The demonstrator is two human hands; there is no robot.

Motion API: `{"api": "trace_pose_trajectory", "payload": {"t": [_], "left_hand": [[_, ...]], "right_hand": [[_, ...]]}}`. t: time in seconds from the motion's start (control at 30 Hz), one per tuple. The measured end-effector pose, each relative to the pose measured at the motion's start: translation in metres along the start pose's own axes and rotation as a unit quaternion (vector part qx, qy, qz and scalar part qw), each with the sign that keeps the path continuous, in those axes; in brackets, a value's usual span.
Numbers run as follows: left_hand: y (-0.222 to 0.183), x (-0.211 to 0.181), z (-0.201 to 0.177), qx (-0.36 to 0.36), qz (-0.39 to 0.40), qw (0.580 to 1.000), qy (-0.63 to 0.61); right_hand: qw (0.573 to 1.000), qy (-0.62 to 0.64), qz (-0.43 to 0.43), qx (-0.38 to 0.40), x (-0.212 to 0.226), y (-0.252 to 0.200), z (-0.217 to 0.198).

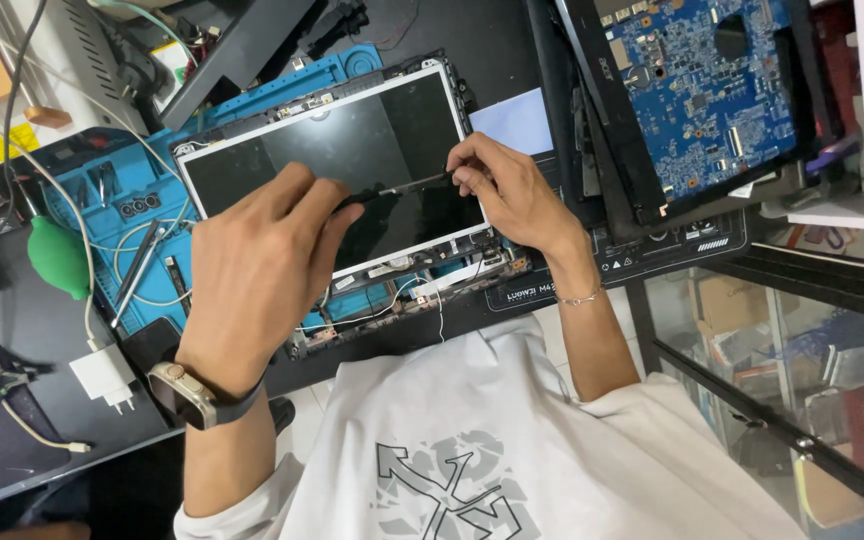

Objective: The person handles a laptop screen assembly, aligns it into the chassis, and uses a screwdriver to fasten screws around the screen bezel. The person also manipulates internal cables and connectors while securing the screen in place.

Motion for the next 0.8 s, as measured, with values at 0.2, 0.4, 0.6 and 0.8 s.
{"api": "trace_pose_trajectory", "payload": {"t": [0.2, 0.4, 0.6, 0.8], "left_hand": [[0.002, -0.03, 0.023, 0.059, 0.078, 0.994, 0.045], [0.005, -0.062, 0.045, 0.102, 0.168, 0.98, 0.02], [0.01, -0.071, 0.052, 0.13, 0.189, 0.971, 0.063], [0.016, -0.087, 0.05, 0.13, 0.212, 0.967, 0.061]], "right_hand": [[0.999, 0.036, 0.024, -0.023, -0.006, -0.004, -0.012], [0.997, -0.042, 0.012, -0.061, -0.019, -0.012, -0.02], [0.996, -0.039, 0.052, -0.065, -0.03, -0.015, -0.015], [0.996, -0.031, 0.057, -0.065, -0.033, -0.017, -0.016]]}}
Point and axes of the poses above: each hand's wrist, its own y-axis towards the middle knuckle, its own z-axis out of the palm, x = y × z, the point moved 4 cm from there along y, towards the middle knuckle, and after that the axes turned 14 degrees about y, right-handed, at the moved point
